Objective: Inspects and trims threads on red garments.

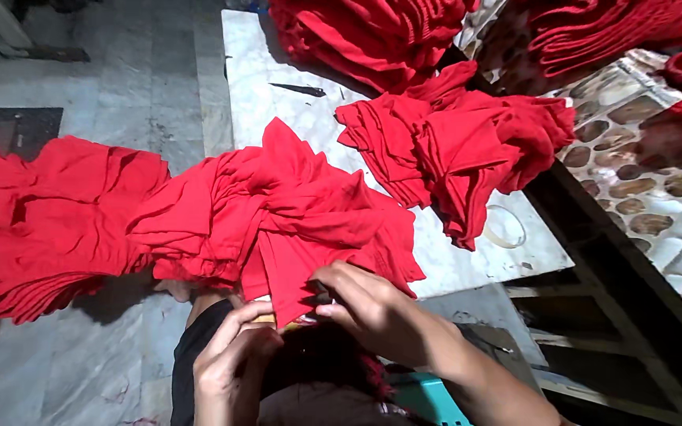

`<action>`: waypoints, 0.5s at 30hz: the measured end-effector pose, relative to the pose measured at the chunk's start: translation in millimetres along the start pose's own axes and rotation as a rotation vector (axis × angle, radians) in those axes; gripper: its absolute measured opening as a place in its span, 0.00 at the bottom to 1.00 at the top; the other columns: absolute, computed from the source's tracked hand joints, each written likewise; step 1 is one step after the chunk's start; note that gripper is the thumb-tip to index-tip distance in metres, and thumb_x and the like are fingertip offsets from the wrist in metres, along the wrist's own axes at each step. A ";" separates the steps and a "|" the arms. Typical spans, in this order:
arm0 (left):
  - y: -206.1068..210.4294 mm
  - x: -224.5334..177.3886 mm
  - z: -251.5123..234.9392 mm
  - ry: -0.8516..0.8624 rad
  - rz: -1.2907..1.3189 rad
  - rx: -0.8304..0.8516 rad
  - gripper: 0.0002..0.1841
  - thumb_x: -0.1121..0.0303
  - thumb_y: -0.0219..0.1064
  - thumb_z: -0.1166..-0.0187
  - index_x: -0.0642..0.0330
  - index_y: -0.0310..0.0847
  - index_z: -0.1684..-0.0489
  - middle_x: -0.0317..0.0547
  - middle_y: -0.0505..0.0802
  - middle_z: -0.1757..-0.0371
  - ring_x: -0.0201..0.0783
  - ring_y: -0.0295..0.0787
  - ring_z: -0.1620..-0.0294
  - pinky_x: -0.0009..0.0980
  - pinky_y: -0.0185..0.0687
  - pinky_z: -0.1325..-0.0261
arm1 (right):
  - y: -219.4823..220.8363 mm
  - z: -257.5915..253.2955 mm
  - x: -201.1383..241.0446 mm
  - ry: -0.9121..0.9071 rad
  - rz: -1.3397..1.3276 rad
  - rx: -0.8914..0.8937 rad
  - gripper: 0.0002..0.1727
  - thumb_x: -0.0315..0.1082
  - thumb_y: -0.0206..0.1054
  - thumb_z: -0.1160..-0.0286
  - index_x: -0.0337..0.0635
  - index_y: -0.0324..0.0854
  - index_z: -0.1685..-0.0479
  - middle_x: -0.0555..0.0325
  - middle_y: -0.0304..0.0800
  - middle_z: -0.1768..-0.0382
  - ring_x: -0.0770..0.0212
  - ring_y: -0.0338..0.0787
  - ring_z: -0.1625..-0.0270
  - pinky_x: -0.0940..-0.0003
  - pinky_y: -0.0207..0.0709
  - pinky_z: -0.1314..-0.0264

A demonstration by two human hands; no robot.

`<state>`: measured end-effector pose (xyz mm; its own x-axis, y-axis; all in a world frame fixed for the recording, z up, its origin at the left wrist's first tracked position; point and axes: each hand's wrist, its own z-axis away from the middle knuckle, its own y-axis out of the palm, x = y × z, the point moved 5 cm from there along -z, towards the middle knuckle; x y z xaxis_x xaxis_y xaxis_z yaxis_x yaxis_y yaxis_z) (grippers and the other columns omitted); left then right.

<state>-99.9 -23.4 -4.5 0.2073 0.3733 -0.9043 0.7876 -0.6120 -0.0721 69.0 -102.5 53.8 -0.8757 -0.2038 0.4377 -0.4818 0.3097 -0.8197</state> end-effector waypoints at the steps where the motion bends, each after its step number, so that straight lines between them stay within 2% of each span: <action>1: 3.3 -0.5 -1.2 -0.016 0.063 0.009 0.10 0.62 0.63 0.13 0.54 0.88 0.63 0.30 0.91 0.37 0.20 0.91 0.47 0.19 0.90 0.46 | 1.2 2.0 0.9 -0.023 0.002 0.020 0.14 0.36 0.61 0.15 0.32 0.84 0.48 0.46 0.89 0.59 0.56 0.90 0.55 0.71 0.84 0.47; 3: 8.7 -1.3 -2.2 -0.025 0.143 0.018 0.11 0.60 0.61 0.12 0.49 0.88 0.62 0.26 0.90 0.32 0.22 0.90 0.40 0.23 0.90 0.41 | 3.3 4.9 3.1 -0.056 0.006 0.027 0.15 0.37 0.60 0.14 0.33 0.84 0.48 0.45 0.90 0.55 0.55 0.91 0.51 0.70 0.84 0.45; 6: 15.6 -1.8 -3.2 0.022 0.163 0.019 0.11 0.59 0.57 0.10 0.47 0.86 0.60 0.23 0.89 0.31 0.21 0.87 0.34 0.22 0.86 0.35 | 6.0 6.1 5.8 -0.064 0.024 0.019 0.14 0.38 0.61 0.15 0.36 0.84 0.47 0.46 0.90 0.54 0.55 0.91 0.52 0.70 0.85 0.47; 12: 19.8 -3.6 -4.5 0.119 0.075 0.058 0.13 0.60 0.56 0.08 0.52 0.82 0.62 0.27 0.87 0.29 0.22 0.83 0.29 0.23 0.81 0.28 | 9.5 3.2 7.3 -0.100 0.055 0.001 0.14 0.39 0.61 0.14 0.37 0.85 0.46 0.47 0.91 0.56 0.56 0.92 0.56 0.70 0.86 0.51; 15: 20.6 -3.9 -4.6 0.143 0.022 0.067 0.13 0.61 0.56 0.09 0.54 0.81 0.62 0.28 0.87 0.30 0.20 0.84 0.31 0.23 0.82 0.29 | 11.0 2.0 5.4 -0.117 0.091 -0.044 0.14 0.38 0.59 0.12 0.35 0.84 0.49 0.49 0.91 0.61 0.57 0.92 0.59 0.72 0.85 0.54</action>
<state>-81.8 -34.2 -0.6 0.3085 0.4514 -0.8373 0.7423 -0.6647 -0.0849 59.1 -102.1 46.4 -0.9074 -0.2793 0.3140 -0.4036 0.3716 -0.8361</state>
